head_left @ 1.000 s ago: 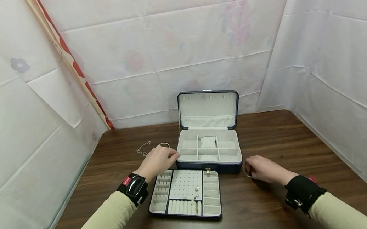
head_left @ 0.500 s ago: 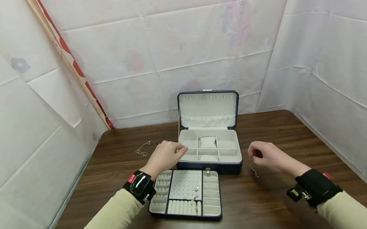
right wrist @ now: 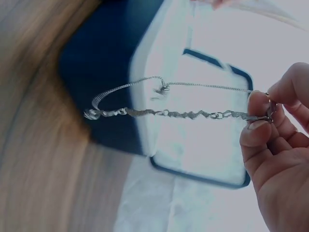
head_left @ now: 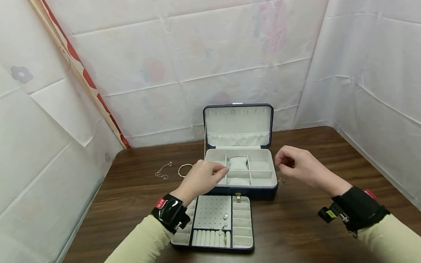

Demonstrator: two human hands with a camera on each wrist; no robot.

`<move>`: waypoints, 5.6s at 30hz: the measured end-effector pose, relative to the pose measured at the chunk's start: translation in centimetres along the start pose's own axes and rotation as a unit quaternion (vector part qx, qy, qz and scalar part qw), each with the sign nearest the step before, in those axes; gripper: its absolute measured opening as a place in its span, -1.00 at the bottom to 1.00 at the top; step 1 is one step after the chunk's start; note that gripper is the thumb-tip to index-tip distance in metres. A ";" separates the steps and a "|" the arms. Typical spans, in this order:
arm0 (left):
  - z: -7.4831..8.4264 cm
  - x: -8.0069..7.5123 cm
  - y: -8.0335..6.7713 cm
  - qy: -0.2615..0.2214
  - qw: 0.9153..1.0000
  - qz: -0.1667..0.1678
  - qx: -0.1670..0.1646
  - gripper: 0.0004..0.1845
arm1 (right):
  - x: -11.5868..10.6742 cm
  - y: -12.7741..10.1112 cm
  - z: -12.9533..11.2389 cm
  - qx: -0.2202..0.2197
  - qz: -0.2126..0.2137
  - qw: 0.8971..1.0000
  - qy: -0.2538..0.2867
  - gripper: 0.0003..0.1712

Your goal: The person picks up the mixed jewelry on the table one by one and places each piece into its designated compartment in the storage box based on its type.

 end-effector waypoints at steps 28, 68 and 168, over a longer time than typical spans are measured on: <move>5.3 3.3 3.0 -0.126 0.991 -0.049 0.022 -0.71 | 2.7 2.6 -6.9 -0.092 -0.033 0.994 0.058 -0.75; 2.3 3.2 2.2 -0.163 0.985 -0.051 -0.015 -0.91 | 3.5 2.9 -5.6 -0.057 -0.018 0.997 0.057 -0.80; 2.1 0.5 2.9 -0.172 0.984 0.010 -0.035 -0.92 | 8.8 2.7 -2.7 0.095 -0.124 0.955 0.252 -0.69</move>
Point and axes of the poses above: each hand's wrist, its own y-axis towards the middle knuckle, its own x-axis out of the palm, z = x × y, the point moved 9 cm from there along y, towards the middle knuckle, and after that the axes turned 5 degrees about x, right-handed, at the moved point
